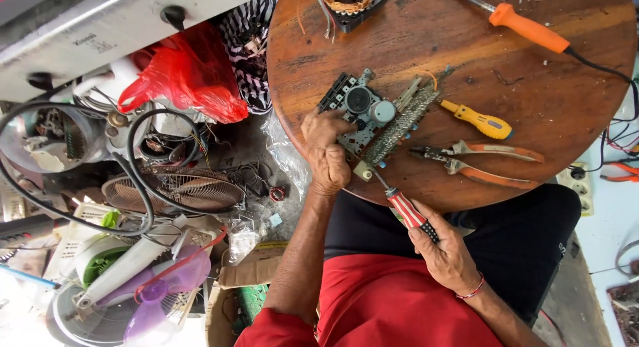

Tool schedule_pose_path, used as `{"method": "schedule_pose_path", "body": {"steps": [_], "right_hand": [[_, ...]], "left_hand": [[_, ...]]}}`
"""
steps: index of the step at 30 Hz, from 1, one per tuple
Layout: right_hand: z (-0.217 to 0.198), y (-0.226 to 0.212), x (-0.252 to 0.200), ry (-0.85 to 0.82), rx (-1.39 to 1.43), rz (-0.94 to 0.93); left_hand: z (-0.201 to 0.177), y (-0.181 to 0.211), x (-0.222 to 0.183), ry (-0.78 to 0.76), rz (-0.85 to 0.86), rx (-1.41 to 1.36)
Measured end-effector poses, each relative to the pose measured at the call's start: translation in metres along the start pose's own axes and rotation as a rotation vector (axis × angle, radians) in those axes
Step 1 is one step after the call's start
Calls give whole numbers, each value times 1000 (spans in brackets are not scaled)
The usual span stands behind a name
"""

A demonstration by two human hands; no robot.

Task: Disassembling an electronic circuit board and its mechanical housing using screwdrivers and pliers

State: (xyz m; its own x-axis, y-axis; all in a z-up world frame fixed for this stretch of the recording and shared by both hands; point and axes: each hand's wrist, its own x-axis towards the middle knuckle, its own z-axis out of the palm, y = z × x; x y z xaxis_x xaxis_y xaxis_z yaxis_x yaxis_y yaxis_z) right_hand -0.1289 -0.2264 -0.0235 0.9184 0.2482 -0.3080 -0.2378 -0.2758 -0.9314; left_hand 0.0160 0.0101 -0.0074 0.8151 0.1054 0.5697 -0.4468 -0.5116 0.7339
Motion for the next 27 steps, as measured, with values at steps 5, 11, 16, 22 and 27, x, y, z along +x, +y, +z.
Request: {"method": "schedule_pose_path", "body": {"steps": [5, 11, 16, 22, 27], "right_hand": [[-2, -19, -2, 26, -9, -110], [-22, -64, -19, -37, 137, 51], [-21, -72, -27, -152, 460, 184], [-19, -81, -19, 12, -60, 89], [-18, -79, -15, 27, -158, -141]], "left_hand": [[15, 4, 8, 124, 51, -30], [27, -21, 0, 280, -272, -436], [41, -55, -26, 329, -515, -602], [33, -53, -32, 347, -610, -630], [17, 1, -1, 182, -513, -369]]}}
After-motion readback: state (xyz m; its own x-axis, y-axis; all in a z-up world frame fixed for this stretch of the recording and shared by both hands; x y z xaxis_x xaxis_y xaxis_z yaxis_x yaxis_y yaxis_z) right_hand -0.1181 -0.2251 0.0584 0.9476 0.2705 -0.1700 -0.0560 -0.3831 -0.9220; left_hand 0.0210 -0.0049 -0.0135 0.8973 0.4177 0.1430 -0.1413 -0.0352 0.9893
